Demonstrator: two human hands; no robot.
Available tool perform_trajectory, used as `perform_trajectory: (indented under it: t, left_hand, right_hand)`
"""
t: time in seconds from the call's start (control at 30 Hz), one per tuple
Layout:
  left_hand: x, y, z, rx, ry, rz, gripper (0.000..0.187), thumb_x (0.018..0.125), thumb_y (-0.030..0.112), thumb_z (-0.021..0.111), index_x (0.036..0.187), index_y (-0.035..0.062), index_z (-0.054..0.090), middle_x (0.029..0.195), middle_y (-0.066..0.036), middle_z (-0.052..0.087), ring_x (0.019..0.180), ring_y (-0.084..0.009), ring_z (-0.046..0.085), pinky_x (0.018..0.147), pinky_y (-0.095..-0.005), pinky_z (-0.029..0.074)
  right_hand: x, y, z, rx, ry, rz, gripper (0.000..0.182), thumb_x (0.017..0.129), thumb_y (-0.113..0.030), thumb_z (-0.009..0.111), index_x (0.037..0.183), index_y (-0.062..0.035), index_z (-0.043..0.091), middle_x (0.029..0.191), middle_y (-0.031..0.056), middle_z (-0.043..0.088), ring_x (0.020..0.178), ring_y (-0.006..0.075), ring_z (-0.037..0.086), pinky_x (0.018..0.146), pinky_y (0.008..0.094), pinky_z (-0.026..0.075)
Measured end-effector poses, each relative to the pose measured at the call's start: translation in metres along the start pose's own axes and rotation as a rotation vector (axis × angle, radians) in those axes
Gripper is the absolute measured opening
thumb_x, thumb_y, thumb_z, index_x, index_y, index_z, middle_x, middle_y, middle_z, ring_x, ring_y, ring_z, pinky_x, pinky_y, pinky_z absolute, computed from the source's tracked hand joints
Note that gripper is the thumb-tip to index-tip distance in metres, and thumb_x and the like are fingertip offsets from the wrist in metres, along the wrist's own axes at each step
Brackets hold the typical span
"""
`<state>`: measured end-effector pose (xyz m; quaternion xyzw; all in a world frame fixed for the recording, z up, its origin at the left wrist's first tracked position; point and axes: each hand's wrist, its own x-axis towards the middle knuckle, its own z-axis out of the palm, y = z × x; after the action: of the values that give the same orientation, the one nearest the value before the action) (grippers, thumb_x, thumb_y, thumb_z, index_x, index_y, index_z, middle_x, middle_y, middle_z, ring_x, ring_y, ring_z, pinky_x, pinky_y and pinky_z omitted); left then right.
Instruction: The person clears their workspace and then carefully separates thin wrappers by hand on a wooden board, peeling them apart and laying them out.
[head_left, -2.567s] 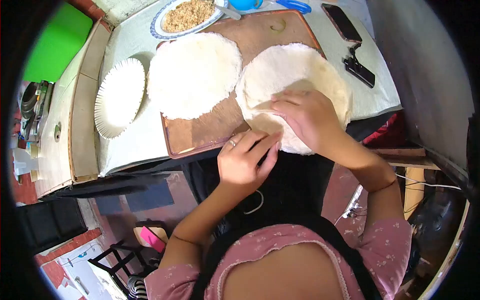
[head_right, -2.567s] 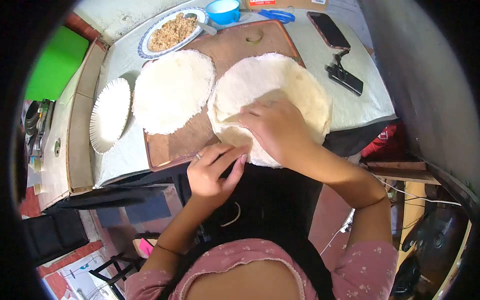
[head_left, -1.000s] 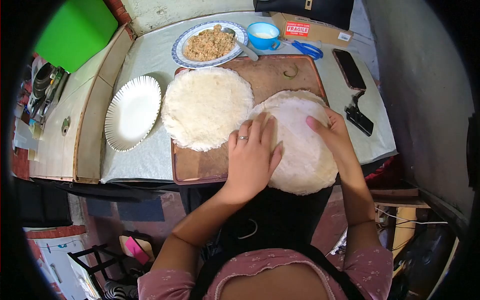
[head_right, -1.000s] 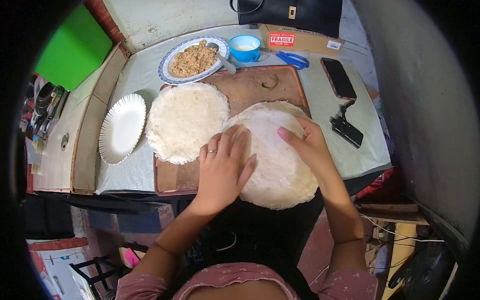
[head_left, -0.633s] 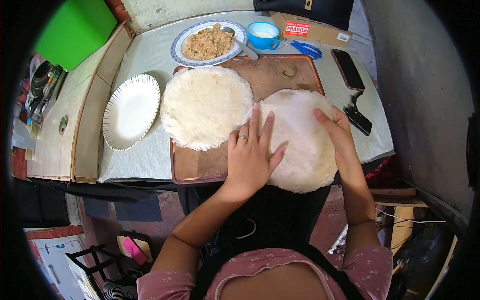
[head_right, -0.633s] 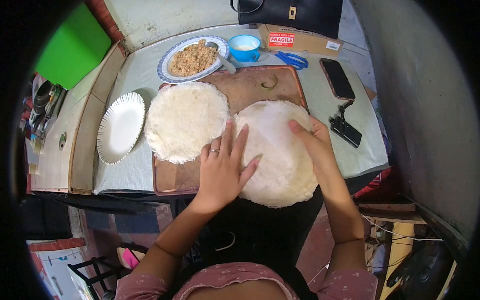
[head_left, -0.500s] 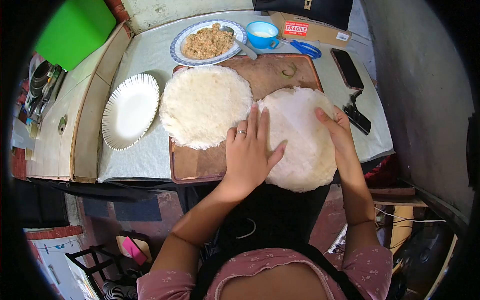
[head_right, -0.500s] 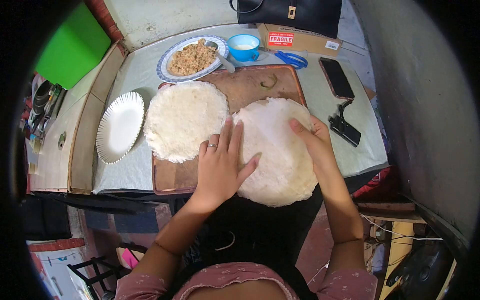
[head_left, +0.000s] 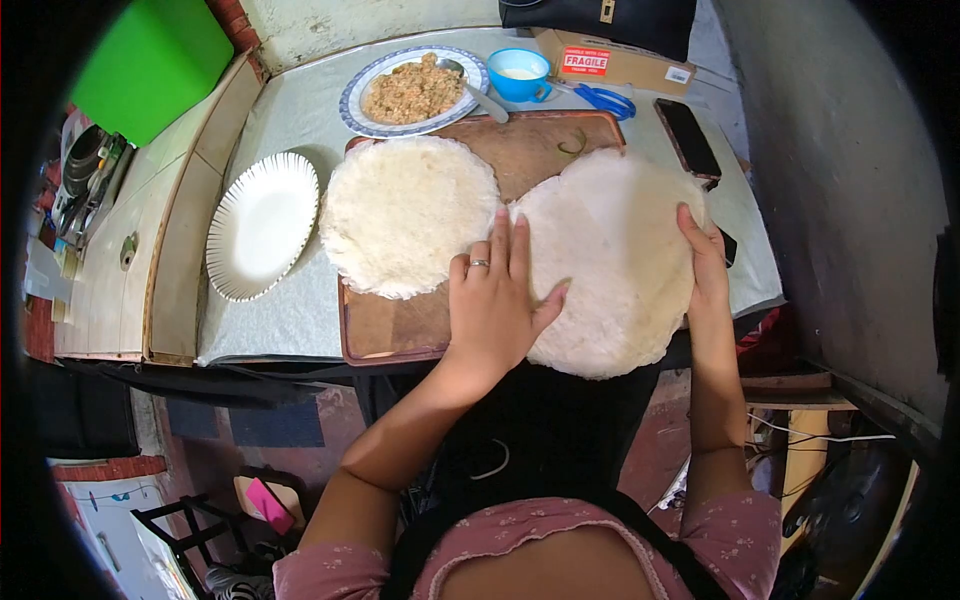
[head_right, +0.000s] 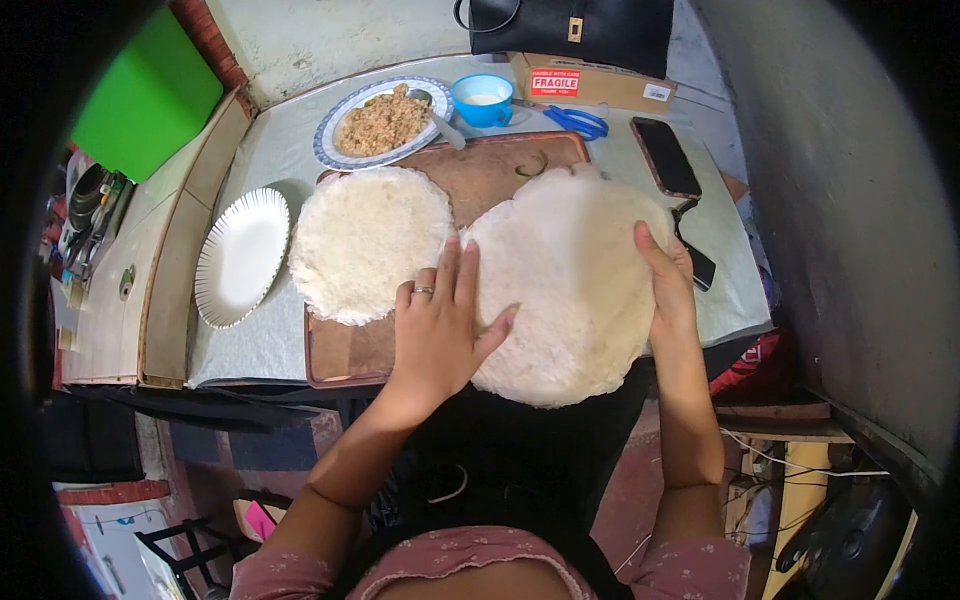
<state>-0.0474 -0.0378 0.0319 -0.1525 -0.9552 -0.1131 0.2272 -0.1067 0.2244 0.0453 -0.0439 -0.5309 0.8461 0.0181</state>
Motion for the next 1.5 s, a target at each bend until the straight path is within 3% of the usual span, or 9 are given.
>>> perform_trajectory:
  t: [0.27,0.4,0.5,0.6,0.7,0.8,0.83,1.17,1.5]
  left_hand:
    - [-0.001,0.001,0.002,0.017,0.022,-0.006,0.078,0.088,0.054,0.057,0.140,-0.0035,0.047,0.141,-0.023,0.049,0.105,-0.0312,0.053,0.093,-0.0408,0.039]
    - [-0.002,0.000,0.004,0.023,0.022,-0.003,0.078,0.088,0.053,0.058,0.140,-0.0038,0.046,0.141,-0.023,0.049,0.105,-0.0312,0.053,0.092,-0.0410,0.039]
    - [-0.001,0.001,0.001,-0.015,0.015,-0.008,0.075,0.089,0.051,0.058,0.140,-0.0032,0.047,0.142,-0.024,0.048,0.108,-0.0323,0.053,0.094,-0.0413,0.038]
    - [-0.004,0.004,0.004,-0.012,0.014,-0.010,0.072,0.090,0.048,0.057,0.140,-0.0024,0.047,0.143,-0.025,0.046,0.111,-0.0340,0.053,0.099,-0.0438,0.037]
    - [-0.006,0.005,-0.007,-0.392,0.004,0.097,0.071,0.098,0.052,0.047,0.145,-0.0001,0.040,0.146,-0.023,0.043,0.123,-0.0334,0.050,0.105,-0.0454,0.037]
    - [-0.014,0.019,-0.025,-2.040,-0.151,-0.699,0.065,0.105,0.053,0.031,0.145,0.0022,0.039,0.144,-0.020,0.046,0.127,-0.0272,0.049,0.107,-0.0438,0.040]
    - [-0.012,0.011,-0.039,-2.151,-0.203,-0.753,0.072,0.103,0.059,0.022,0.146,0.0033,0.034,0.143,-0.019,0.047,0.125,-0.0265,0.053,0.102,-0.0423,0.048]
    - [-0.033,-0.041,-0.027,-1.993,-0.294,-0.757,0.051,0.098,-0.006,0.043,0.147,-0.0045,0.030,0.129,-0.021,0.057,0.112,-0.0232,0.064,0.092,-0.0325,0.058]
    - [-0.035,-0.030,-0.029,-1.811,-0.304,-0.659,0.059,0.096,-0.006,0.044,0.152,0.0054,0.027,0.128,-0.017,0.058,0.114,-0.0208,0.061,0.096,-0.0321,0.053]
  right_hand:
    - [-0.010,-0.023,-0.054,0.067,0.275,-0.131,0.047,0.097,-0.026,0.063,0.131,0.0047,0.053,0.126,0.0177,0.063,0.111,0.0260,0.064,0.095,0.0395,0.053]
    - [-0.015,-0.051,-0.082,-0.132,0.466,-0.469,0.047,0.097,-0.029,0.063,0.129,0.0034,0.054,0.123,0.0157,0.063,0.108,0.0277,0.065,0.093,0.0407,0.053]
    - [-0.034,-0.110,-0.080,0.070,0.321,-0.552,0.055,0.099,-0.026,0.058,0.142,0.0043,0.039,0.136,0.0212,0.053,0.113,0.0333,0.063,0.091,0.0449,0.056]
    - [-0.036,-0.119,-0.070,-0.213,0.251,-0.710,0.043,0.097,-0.026,0.063,0.128,0.0028,0.055,0.118,0.0163,0.065,0.099,0.0249,0.068,0.083,0.0385,0.058]
    - [-0.062,-0.068,-0.001,-0.770,0.150,-0.477,0.025,0.088,-0.014,0.074,0.109,-0.0030,0.068,0.108,0.0107,0.070,0.095,0.0159,0.067,0.084,0.0345,0.055]
    - [-0.079,-0.019,0.061,-1.286,-0.701,-0.627,0.037,0.077,-0.007,0.072,0.114,-0.0079,0.067,0.127,0.0093,0.062,0.121,0.0318,0.056,0.101,0.0404,0.044]
    - [-0.085,-0.016,0.075,-1.381,-0.887,-0.537,0.051,0.072,-0.005,0.075,0.122,-0.0108,0.066,0.134,0.0075,0.058,0.125,0.0339,0.053,0.108,0.0456,0.040]
    - [-0.092,-0.012,0.048,-1.345,-0.637,-0.749,0.037,0.066,0.006,0.063,0.094,-0.0149,0.073,0.121,0.0028,0.068,0.127,0.0316,0.054,0.110,0.0526,0.033]
    - [-0.098,-0.022,0.044,-1.389,-0.587,-0.590,0.035,0.066,0.007,0.057,0.094,-0.0090,0.072,0.108,0.0060,0.071,0.117,0.0342,0.058,0.104,0.0468,0.039]
